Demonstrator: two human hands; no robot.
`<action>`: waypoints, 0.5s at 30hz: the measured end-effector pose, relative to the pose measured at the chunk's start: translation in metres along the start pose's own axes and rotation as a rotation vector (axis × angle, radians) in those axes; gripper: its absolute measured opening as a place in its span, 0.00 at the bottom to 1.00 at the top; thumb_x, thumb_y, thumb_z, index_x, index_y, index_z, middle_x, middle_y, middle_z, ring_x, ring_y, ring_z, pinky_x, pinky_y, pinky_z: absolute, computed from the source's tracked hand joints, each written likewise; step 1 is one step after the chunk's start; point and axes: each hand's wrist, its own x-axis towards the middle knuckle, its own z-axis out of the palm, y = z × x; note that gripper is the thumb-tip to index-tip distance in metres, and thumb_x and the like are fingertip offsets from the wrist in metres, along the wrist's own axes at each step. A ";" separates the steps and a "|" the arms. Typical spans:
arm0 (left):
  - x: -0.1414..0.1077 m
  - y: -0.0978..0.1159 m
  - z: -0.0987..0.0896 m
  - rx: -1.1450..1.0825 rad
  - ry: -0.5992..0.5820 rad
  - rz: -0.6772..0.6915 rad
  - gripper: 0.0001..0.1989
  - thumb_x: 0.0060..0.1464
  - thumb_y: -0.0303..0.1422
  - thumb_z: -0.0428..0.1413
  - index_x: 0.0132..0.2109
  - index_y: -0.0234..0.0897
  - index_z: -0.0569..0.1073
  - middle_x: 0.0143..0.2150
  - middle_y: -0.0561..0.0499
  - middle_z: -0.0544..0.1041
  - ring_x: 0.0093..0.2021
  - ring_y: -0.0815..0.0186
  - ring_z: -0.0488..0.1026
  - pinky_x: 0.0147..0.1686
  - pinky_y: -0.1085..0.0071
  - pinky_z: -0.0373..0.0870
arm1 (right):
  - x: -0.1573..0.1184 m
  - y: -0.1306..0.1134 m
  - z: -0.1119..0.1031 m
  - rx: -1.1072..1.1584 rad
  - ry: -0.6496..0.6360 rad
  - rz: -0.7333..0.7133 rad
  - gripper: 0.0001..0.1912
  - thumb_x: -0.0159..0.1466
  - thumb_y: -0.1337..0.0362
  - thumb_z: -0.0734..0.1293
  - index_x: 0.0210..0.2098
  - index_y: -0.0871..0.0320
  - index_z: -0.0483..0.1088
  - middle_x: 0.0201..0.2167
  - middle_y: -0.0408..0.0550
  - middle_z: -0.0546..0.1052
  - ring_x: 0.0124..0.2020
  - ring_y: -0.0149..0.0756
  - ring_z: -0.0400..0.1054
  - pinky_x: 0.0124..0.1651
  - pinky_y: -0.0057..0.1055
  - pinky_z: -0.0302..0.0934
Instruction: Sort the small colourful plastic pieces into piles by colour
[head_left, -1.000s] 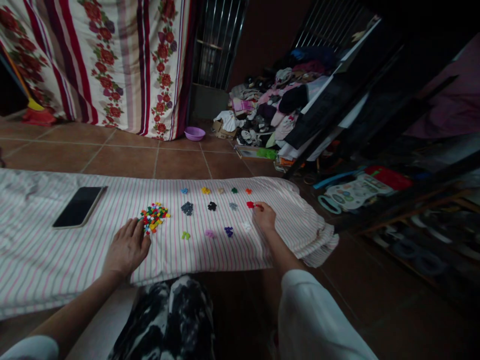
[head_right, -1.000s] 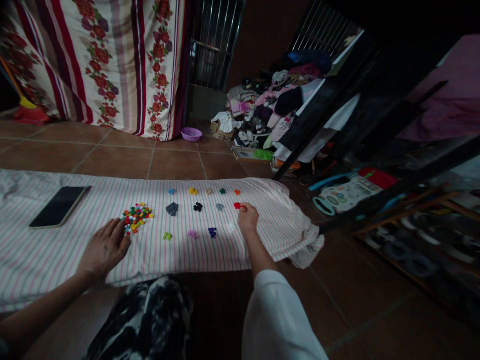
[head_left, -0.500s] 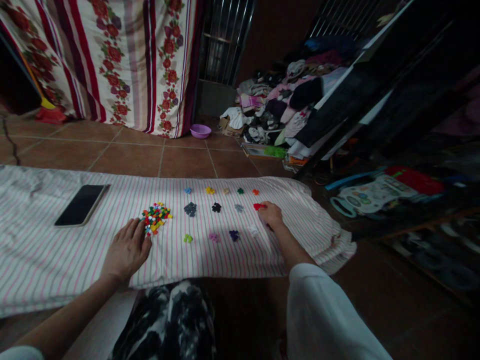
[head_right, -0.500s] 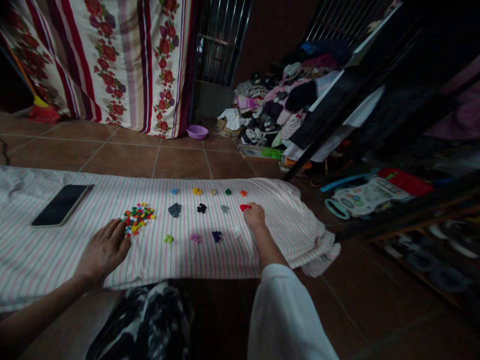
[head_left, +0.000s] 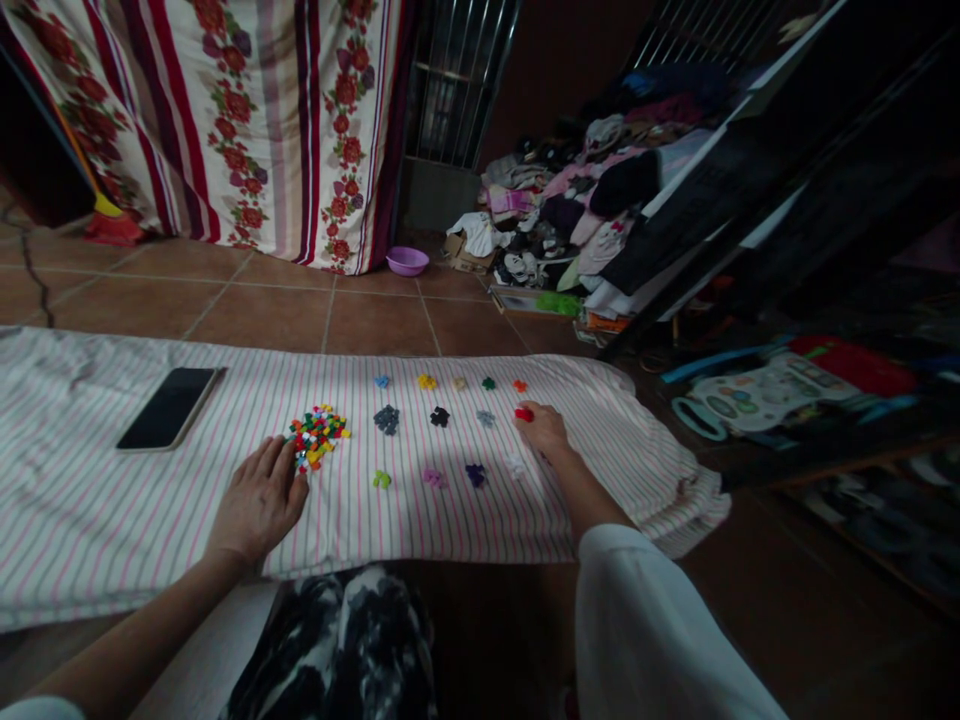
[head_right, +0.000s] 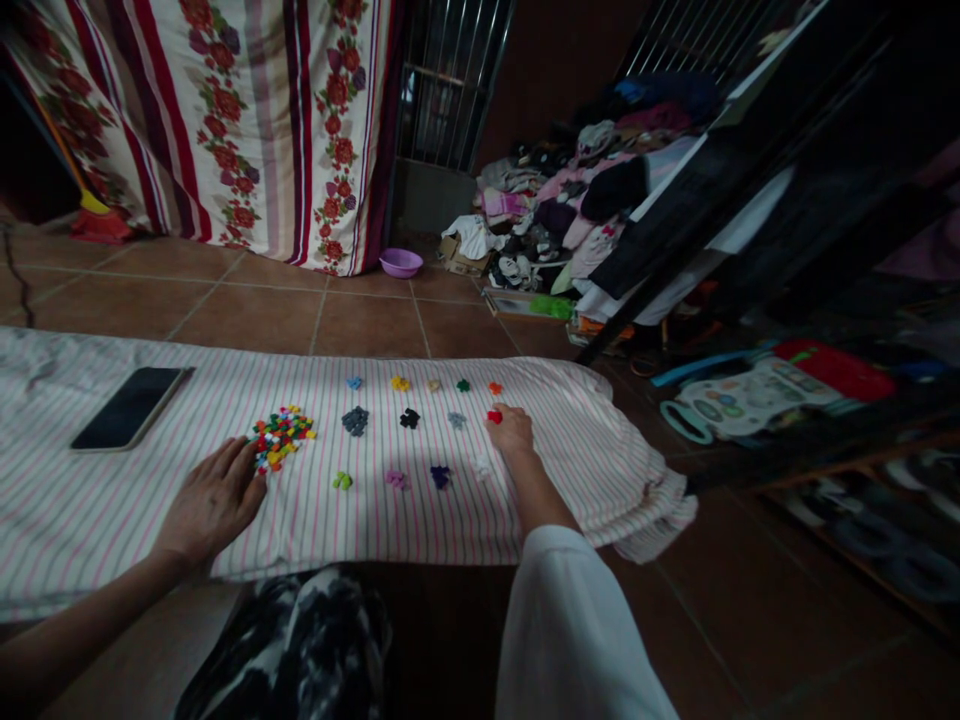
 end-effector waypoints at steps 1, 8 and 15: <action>0.000 0.000 0.000 0.006 0.003 -0.001 0.24 0.60 0.38 0.42 0.58 0.28 0.64 0.58 0.33 0.70 0.63 0.49 0.62 0.60 0.52 0.62 | 0.000 0.000 0.000 -0.001 -0.003 -0.006 0.21 0.61 0.60 0.66 0.53 0.56 0.73 0.46 0.55 0.76 0.48 0.42 0.70 0.50 0.30 0.59; 0.000 0.000 -0.001 0.022 0.003 0.021 0.25 0.61 0.38 0.41 0.58 0.26 0.64 0.58 0.31 0.70 0.63 0.48 0.62 0.59 0.51 0.63 | 0.000 0.003 0.002 -0.002 0.016 -0.057 0.15 0.63 0.64 0.64 0.47 0.56 0.77 0.43 0.52 0.78 0.47 0.39 0.70 0.51 0.28 0.59; 0.001 0.001 -0.002 0.019 0.027 0.020 0.25 0.61 0.39 0.41 0.56 0.24 0.65 0.58 0.30 0.70 0.62 0.47 0.63 0.58 0.51 0.63 | 0.003 0.007 0.004 0.032 0.028 -0.079 0.16 0.61 0.63 0.66 0.48 0.56 0.76 0.43 0.51 0.78 0.47 0.39 0.70 0.50 0.28 0.59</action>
